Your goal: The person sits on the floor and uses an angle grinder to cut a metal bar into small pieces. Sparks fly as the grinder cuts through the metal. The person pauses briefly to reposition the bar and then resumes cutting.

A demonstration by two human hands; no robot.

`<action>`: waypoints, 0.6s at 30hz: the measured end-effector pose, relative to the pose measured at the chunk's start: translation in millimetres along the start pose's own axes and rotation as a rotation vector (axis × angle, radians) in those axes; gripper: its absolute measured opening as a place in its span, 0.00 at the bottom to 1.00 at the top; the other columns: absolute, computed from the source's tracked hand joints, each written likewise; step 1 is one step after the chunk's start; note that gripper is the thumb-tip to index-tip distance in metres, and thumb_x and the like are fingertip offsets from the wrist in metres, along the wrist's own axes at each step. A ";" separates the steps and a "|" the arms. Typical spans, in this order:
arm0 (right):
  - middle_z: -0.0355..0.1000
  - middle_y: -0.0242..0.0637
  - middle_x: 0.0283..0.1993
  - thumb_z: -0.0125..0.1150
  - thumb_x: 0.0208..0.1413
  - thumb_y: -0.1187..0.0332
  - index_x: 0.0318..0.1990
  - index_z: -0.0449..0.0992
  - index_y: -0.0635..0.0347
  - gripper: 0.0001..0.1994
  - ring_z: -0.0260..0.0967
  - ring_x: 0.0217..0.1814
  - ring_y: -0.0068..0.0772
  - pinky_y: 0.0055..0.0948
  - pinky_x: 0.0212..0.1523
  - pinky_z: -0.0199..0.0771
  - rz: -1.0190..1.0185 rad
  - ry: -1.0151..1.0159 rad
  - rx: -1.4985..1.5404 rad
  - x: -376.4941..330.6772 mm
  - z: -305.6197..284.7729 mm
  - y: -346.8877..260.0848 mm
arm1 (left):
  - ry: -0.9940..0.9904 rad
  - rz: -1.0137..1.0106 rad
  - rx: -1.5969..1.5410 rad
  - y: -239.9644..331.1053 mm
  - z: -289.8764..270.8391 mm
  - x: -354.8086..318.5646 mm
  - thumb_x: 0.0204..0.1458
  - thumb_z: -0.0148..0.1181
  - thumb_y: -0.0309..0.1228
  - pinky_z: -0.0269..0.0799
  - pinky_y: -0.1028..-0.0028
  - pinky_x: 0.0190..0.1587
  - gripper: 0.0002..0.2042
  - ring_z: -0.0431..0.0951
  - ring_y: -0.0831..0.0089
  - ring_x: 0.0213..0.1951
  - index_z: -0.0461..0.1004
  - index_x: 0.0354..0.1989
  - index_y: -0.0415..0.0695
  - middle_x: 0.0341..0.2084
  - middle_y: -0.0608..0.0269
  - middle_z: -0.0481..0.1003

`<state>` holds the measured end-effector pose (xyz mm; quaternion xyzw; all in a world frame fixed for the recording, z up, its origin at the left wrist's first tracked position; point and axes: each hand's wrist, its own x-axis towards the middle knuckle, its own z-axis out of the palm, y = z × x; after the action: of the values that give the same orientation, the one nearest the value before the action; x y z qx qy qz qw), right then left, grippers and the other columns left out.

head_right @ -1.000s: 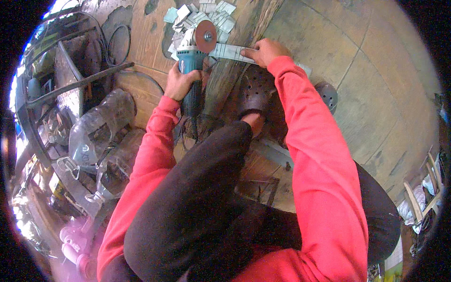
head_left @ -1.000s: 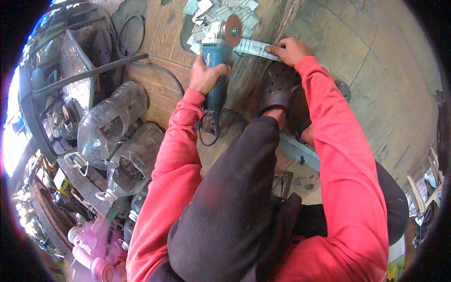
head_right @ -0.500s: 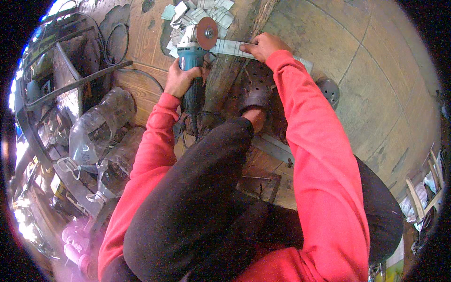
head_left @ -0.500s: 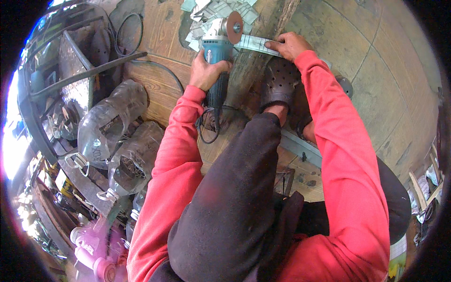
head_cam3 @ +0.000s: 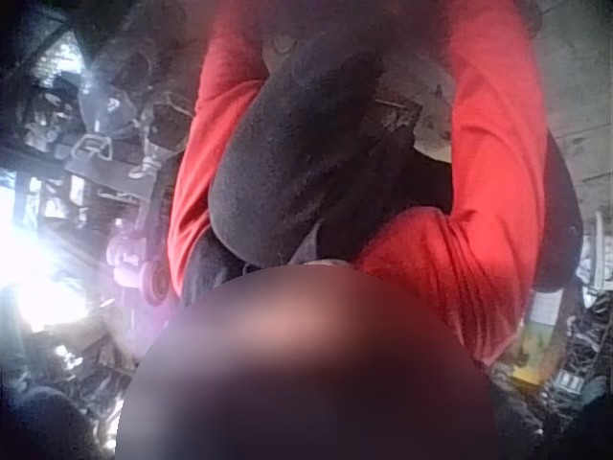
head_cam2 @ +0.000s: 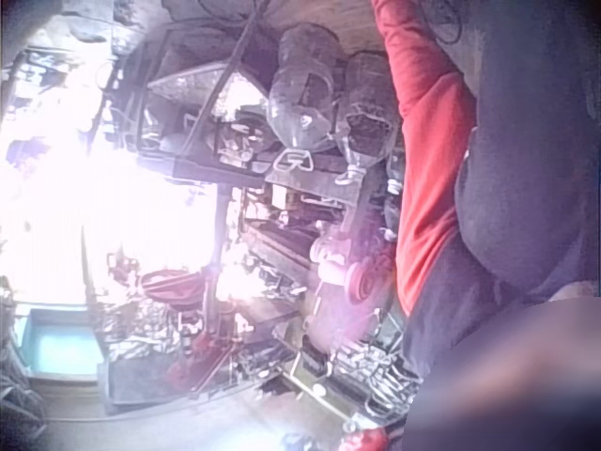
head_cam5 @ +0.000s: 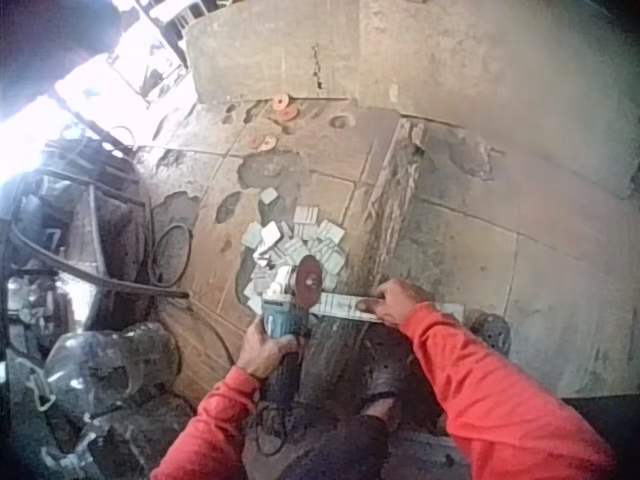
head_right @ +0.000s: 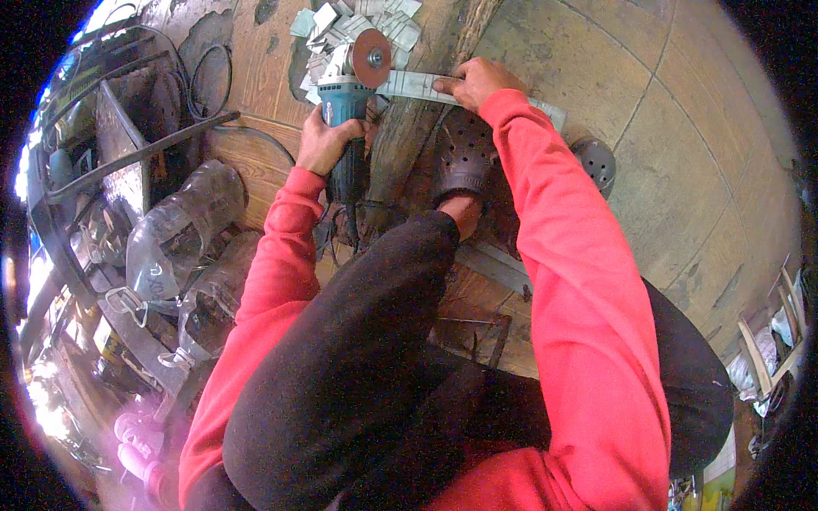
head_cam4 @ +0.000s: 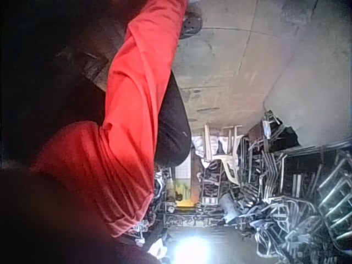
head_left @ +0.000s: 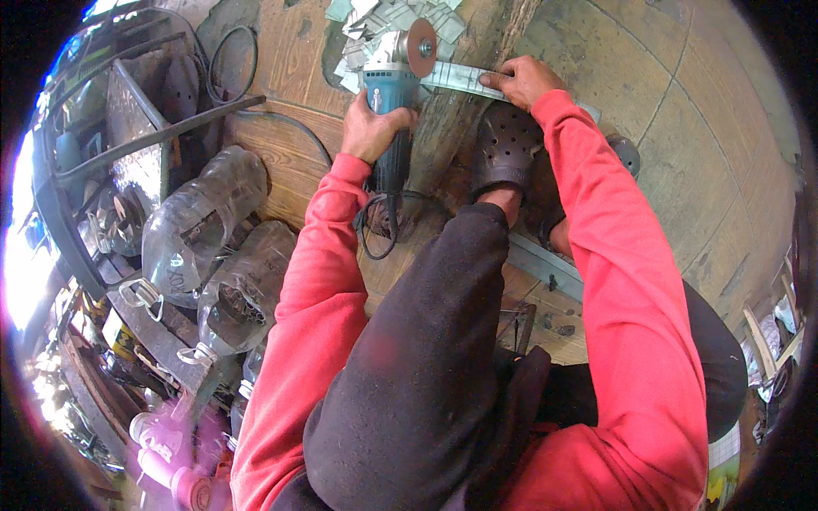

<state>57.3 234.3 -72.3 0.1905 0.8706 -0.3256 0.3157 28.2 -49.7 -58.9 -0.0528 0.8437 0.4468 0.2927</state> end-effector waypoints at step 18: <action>0.80 0.40 0.35 0.64 0.51 0.42 0.44 0.83 0.49 0.23 0.77 0.40 0.41 0.38 0.44 0.73 0.013 0.063 -0.007 -4.7 1.0 -3.8 | 0.082 -0.026 0.262 15.8 3.6 2.0 0.29 0.71 0.43 0.72 0.60 0.50 0.35 0.78 0.47 0.45 0.72 0.46 0.31 0.40 0.38 0.77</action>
<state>59.1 230.3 -68.1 0.2053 0.8800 -0.3142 0.2910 22.6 -37.1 -50.2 -0.0433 0.9053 0.3265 0.2681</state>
